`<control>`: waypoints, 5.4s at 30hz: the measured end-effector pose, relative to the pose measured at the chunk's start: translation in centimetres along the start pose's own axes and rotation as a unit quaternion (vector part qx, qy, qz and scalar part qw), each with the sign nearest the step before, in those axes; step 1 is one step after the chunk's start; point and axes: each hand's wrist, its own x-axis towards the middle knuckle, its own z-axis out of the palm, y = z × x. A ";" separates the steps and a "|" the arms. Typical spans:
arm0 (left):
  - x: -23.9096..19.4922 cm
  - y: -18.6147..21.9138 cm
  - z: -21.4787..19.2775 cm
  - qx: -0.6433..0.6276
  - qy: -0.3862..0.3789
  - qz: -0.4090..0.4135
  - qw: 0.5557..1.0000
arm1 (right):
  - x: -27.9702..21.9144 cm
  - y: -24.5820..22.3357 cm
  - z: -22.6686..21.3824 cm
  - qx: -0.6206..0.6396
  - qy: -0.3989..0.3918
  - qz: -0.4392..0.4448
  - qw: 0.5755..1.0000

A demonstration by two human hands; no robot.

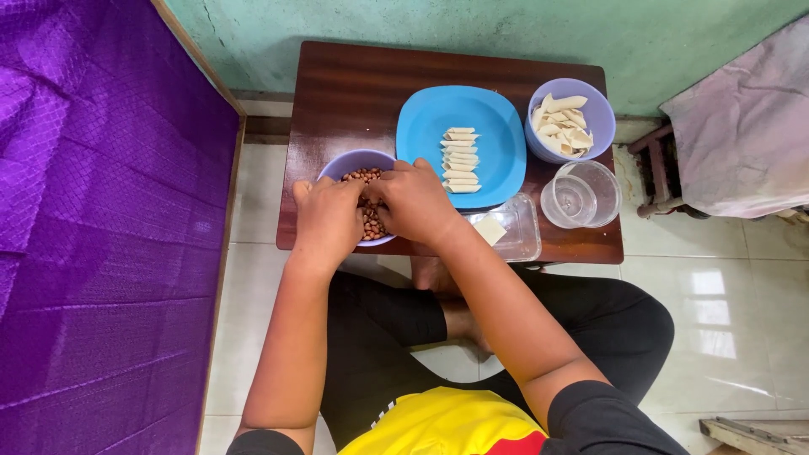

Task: The person sits on the floor and prepares dumplings by hand. They take a square wrapper, place a peanut in the center, fold it into a triangular shape, and seal the edges using water from a small container. The finished dumplings are placed on a blue plate.

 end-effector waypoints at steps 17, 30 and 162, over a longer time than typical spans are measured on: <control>0.1 0.0 0.5 0.044 -0.013 -0.016 0.999 | -0.1 -0.5 -0.1 0.014 0.002 0.021 1.000; 0.6 -0.6 2.1 0.055 0.001 -0.009 0.998 | 0.1 -0.4 0.4 -0.009 -0.032 0.032 0.999; -2.8 16.5 8.4 -0.150 0.100 0.110 0.977 | -19.7 8.8 -2.3 0.195 0.167 0.140 0.956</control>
